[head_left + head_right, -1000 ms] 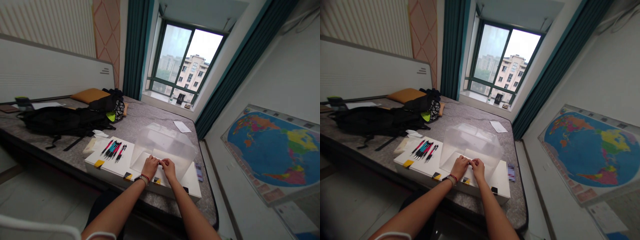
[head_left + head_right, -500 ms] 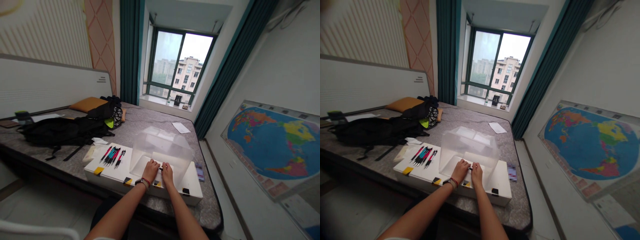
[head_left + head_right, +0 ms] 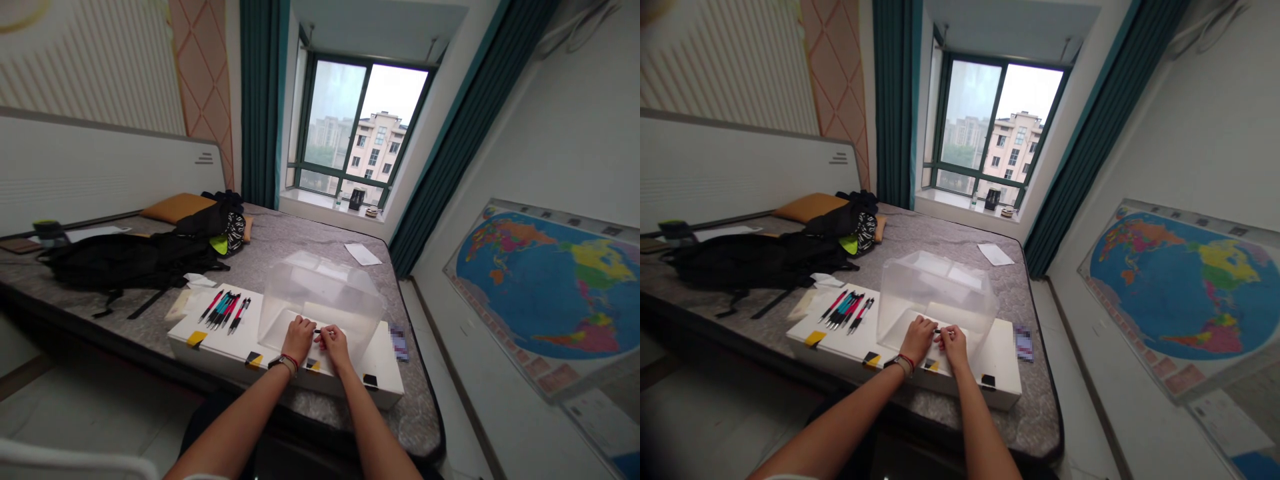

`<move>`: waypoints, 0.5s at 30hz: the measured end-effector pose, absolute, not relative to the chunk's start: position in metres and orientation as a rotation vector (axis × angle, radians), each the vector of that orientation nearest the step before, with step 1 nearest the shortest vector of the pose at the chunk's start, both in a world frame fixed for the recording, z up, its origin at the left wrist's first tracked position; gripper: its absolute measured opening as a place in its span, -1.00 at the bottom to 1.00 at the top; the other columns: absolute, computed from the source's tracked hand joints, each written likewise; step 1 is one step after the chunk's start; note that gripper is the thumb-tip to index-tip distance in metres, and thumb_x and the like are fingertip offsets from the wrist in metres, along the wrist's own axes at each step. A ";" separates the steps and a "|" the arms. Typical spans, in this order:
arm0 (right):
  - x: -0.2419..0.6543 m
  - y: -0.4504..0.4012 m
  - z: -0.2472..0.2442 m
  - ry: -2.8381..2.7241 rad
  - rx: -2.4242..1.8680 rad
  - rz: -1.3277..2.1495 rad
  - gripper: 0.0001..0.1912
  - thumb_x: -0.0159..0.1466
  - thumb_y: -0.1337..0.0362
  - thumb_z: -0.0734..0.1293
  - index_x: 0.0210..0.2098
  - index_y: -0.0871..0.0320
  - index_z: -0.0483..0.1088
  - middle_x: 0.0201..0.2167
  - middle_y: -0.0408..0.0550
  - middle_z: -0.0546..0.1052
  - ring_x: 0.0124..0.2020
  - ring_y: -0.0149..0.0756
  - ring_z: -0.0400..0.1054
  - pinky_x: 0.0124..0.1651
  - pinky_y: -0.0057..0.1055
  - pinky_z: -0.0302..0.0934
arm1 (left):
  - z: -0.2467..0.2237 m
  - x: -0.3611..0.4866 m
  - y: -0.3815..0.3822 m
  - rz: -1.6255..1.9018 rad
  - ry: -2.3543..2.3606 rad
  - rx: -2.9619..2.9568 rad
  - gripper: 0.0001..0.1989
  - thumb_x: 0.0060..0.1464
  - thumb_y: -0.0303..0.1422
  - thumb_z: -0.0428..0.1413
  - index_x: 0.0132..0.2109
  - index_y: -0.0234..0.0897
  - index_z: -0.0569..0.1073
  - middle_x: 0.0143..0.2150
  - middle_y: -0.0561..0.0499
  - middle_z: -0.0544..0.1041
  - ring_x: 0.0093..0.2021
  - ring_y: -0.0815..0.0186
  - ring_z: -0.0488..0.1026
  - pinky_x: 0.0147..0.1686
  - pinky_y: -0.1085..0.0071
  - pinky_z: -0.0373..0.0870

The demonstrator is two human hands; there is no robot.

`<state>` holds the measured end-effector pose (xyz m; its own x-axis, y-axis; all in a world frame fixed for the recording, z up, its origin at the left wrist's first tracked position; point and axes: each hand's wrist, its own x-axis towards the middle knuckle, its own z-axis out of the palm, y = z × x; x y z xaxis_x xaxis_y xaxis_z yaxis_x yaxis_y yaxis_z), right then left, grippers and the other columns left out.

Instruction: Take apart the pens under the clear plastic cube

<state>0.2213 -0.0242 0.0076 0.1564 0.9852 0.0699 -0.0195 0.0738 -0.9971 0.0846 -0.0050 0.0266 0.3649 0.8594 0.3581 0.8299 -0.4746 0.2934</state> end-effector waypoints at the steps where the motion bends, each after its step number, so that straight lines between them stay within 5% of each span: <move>1: 0.221 -0.024 0.008 -1.101 -1.226 1.051 -0.62 0.11 -0.06 0.34 -0.41 0.15 0.29 -0.61 -0.09 0.52 -0.67 -0.39 0.29 -0.56 -0.47 0.17 | 0.027 0.084 -0.005 0.721 1.582 2.540 -0.77 0.21 -0.42 -0.04 -0.09 -0.22 0.47 -0.19 -0.09 0.48 -0.04 0.14 0.26 -0.14 0.25 0.19; 9: 0.212 -0.022 0.006 -1.174 -1.385 0.874 -0.46 0.20 -0.18 0.20 -0.58 0.17 0.32 -0.80 -0.16 0.35 -0.76 -0.41 0.20 -0.63 -0.51 0.03 | 0.028 0.083 -0.006 0.735 1.567 2.505 -0.78 0.19 -0.46 -0.05 -0.14 -0.22 0.48 -0.18 -0.08 0.48 -0.05 0.17 0.26 -0.13 0.27 0.19; 15: 0.213 -0.026 0.007 -1.137 -1.299 0.893 -0.61 0.20 -0.08 0.24 -0.26 0.13 0.30 -0.60 -0.18 0.46 -0.67 -0.40 0.25 -0.63 -0.53 0.10 | 0.028 0.082 -0.006 0.779 1.622 2.440 -0.79 0.19 -0.44 -0.04 -0.13 -0.23 0.47 -0.16 -0.08 0.48 -0.05 0.17 0.26 -0.13 0.27 0.20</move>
